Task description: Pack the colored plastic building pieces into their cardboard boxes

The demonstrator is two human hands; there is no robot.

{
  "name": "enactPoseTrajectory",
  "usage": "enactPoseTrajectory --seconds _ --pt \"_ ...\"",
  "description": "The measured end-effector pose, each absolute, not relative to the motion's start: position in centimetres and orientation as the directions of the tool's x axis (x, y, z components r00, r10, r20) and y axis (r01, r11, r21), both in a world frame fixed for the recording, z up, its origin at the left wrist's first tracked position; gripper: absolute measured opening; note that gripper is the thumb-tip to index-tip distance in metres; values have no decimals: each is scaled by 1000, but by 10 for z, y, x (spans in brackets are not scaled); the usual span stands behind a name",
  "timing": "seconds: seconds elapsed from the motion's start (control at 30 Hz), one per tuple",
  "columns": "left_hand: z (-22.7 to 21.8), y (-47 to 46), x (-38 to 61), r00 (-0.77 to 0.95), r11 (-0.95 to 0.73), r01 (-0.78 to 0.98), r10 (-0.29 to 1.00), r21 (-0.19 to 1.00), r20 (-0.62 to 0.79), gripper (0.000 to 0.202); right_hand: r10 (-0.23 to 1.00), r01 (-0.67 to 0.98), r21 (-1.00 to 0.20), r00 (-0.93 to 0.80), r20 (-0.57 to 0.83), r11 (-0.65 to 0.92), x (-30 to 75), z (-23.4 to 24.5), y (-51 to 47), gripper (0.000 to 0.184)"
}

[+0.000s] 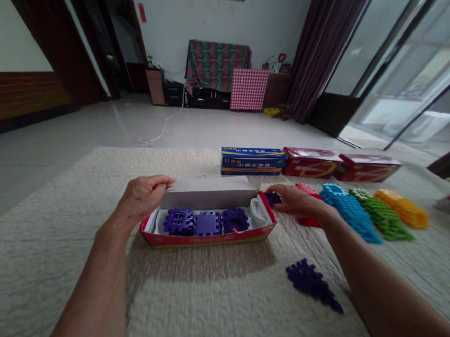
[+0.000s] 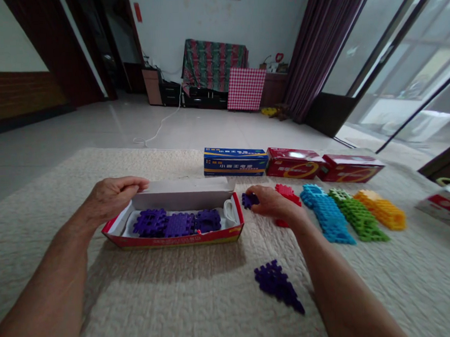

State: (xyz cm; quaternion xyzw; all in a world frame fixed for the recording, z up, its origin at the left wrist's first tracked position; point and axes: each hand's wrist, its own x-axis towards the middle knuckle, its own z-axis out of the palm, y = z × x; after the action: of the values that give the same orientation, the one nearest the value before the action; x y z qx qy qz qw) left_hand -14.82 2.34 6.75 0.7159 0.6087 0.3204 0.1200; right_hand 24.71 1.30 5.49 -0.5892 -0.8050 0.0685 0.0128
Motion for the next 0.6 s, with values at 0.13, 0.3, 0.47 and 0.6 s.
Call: enactPoseTrajectory --seconds 0.13,0.3,0.47,0.6 --pt "66 25 -150 69 -250 788 944 562 323 35 956 951 -129 -289 -53 280 251 58 15 40" --pt "67 23 -148 68 -250 788 943 562 325 35 949 923 -247 -255 182 296 247 80 6 38" --pt "69 21 -146 72 -265 792 935 550 347 34 863 742 -448 -377 337 499 210 106 -22 39" --pt "68 21 -146 65 -257 796 936 548 345 33 808 682 -433 -505 304 590 180 110 -41 40"
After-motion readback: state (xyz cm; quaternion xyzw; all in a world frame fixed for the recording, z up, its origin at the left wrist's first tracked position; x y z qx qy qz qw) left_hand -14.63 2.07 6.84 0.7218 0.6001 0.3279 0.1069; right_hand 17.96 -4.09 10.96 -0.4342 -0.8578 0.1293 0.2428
